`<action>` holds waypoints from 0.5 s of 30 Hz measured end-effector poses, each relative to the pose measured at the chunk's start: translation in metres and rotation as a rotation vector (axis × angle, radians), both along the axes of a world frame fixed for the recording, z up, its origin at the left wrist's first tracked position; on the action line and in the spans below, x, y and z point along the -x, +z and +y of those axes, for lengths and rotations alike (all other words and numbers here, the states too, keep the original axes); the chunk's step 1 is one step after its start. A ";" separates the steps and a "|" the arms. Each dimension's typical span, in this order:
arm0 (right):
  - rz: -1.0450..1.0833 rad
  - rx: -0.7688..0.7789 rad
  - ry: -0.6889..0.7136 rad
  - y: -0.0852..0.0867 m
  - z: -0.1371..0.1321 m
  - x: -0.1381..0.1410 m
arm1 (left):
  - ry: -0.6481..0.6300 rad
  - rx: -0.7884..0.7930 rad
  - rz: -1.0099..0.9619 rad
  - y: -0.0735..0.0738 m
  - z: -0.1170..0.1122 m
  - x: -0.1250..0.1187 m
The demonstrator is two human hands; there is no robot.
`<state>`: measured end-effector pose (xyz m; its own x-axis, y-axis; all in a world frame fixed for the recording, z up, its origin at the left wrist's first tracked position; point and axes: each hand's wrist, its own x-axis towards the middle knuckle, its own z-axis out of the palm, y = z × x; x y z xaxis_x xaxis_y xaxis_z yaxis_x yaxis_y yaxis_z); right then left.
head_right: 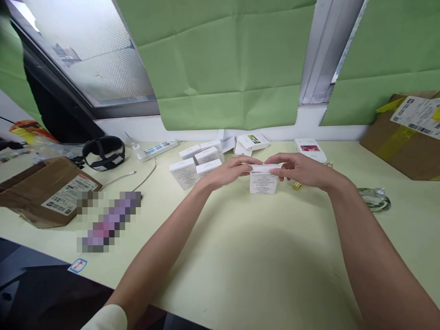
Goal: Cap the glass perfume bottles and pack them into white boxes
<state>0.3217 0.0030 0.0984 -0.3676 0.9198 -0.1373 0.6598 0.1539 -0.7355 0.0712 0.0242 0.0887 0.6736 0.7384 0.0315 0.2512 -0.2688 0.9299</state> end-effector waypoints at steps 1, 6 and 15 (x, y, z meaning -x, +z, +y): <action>0.008 0.005 0.001 0.000 0.000 0.000 | 0.005 -0.019 0.016 0.001 -0.001 0.000; 0.026 0.013 0.000 -0.002 0.002 -0.002 | -0.010 -0.099 0.045 0.002 -0.002 0.001; 0.068 0.040 -0.010 -0.004 0.003 -0.003 | 0.012 -0.153 0.091 0.002 -0.002 0.001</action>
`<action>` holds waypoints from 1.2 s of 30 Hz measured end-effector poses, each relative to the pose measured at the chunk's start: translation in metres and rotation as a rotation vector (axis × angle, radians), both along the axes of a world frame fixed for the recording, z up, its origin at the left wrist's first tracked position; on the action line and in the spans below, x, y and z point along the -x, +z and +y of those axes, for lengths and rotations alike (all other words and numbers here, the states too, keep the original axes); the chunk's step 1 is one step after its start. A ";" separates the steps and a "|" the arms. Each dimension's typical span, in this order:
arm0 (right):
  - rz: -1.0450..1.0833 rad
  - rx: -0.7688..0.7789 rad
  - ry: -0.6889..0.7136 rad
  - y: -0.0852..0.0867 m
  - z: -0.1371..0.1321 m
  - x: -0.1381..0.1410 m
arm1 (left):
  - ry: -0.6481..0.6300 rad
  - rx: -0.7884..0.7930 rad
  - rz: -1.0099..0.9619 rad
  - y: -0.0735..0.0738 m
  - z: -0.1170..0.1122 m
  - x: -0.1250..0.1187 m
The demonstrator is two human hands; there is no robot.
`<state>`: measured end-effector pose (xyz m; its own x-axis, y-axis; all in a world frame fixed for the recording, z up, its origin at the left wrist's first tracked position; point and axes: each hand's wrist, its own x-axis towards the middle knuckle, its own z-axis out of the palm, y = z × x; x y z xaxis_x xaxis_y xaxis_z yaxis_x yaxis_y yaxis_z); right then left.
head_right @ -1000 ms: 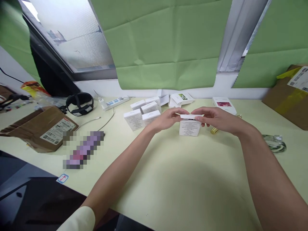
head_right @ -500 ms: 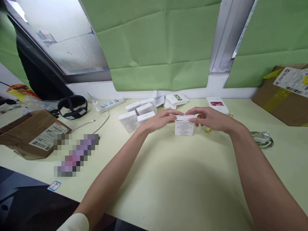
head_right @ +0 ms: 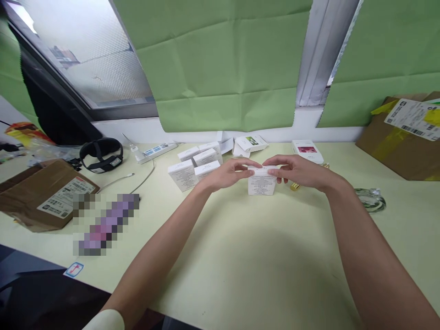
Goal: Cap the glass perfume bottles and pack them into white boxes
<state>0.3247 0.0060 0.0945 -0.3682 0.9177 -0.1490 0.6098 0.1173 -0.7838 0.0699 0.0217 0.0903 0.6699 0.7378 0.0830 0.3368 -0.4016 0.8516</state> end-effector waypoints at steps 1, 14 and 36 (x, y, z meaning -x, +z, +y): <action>0.024 0.007 0.001 0.000 0.000 0.000 | 0.004 0.005 0.000 0.000 0.000 0.000; 0.113 0.149 -0.023 -0.003 0.000 0.000 | 0.124 0.221 -0.052 -0.002 -0.006 -0.010; 0.138 0.137 -0.073 -0.007 -0.001 0.006 | -0.004 -0.549 0.522 -0.001 -0.037 -0.027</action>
